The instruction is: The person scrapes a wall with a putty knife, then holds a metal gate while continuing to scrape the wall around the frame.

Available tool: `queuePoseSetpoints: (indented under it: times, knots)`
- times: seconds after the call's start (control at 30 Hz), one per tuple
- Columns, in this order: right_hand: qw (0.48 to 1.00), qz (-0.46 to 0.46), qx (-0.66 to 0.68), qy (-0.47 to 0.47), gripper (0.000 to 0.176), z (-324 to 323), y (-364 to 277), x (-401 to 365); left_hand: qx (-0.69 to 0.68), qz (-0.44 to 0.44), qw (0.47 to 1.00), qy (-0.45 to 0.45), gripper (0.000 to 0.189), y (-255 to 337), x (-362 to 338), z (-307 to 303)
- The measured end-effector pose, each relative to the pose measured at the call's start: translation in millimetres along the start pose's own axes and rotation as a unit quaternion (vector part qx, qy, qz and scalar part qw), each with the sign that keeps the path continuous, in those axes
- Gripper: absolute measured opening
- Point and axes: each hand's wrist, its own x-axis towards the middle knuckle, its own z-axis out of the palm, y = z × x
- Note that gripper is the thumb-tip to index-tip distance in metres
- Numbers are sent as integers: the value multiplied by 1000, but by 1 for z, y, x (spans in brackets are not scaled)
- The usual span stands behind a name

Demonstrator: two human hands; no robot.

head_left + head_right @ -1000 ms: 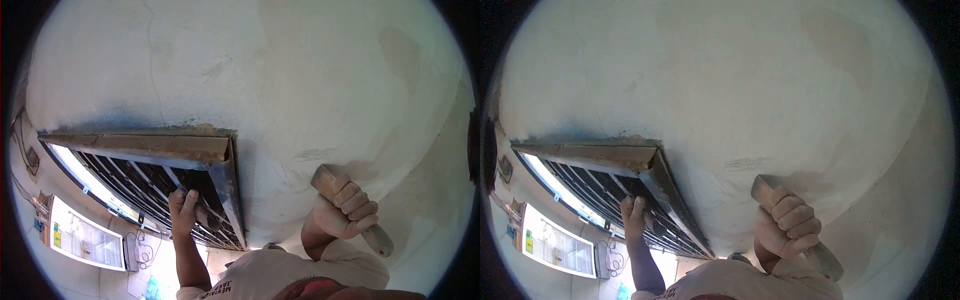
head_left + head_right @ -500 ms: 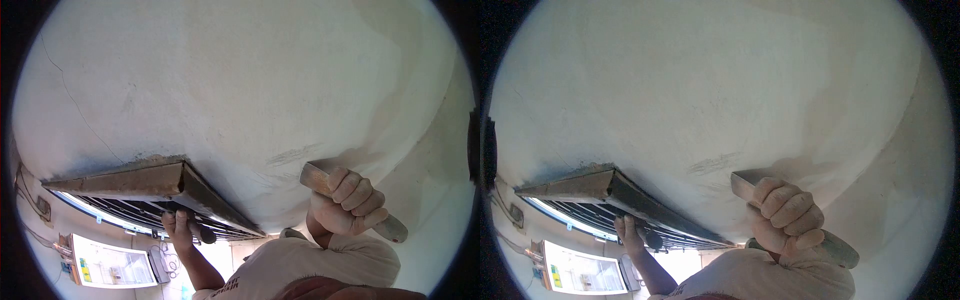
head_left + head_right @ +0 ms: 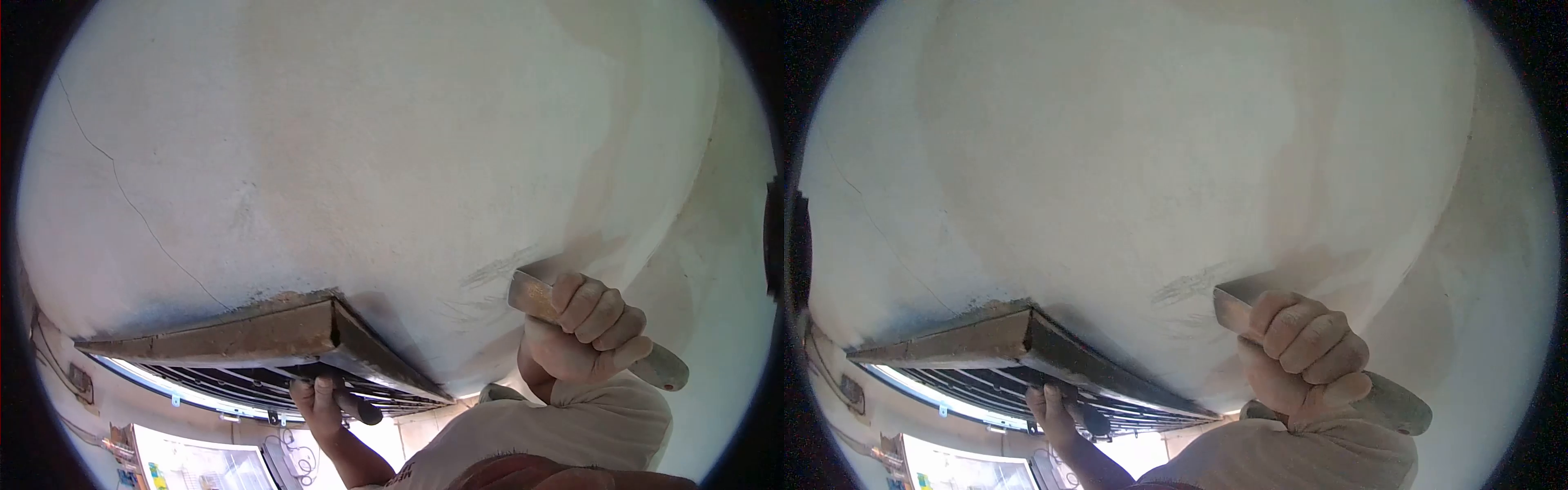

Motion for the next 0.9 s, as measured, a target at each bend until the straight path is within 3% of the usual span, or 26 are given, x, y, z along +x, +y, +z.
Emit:
queuePoseSetpoints:
  times: [0.07, 0.17, 0.4, 0.47, 0.6, 0.73, 0.9]
  knots:
    - [1000, 2, -5, 2, 43, -1, -1, -2, 10, 8, 999, 39, 36, 5, -2, 9]
    - [996, -24, -13, 90, 55, 5, 1, -5, -2, -6, 999, 54, 35, -1, -5, 6]
    - [996, -30, -9, 87, 53, 4, 4, -6, -2, -16, 999, 51, 34, -3, -7, 4]
    - [993, -40, 3, 113, 52, 8, 6, -6, 35, 19, 997, 68, 33, 0, -5, 8]
    - [1000, 26, 0, -7, 45, -3, -2, -3, 54, -11, 995, 87, 30, 2, -10, 8]
    - [998, 51, -5, -47, 45, -9, -5, -2, 71, -21, 991, 113, 26, 0, -11, 9]
    - [993, 15, -40, -106, 45, -15, -7, -28, 40, -46, 998, 17, 31, -10, -8, -9]
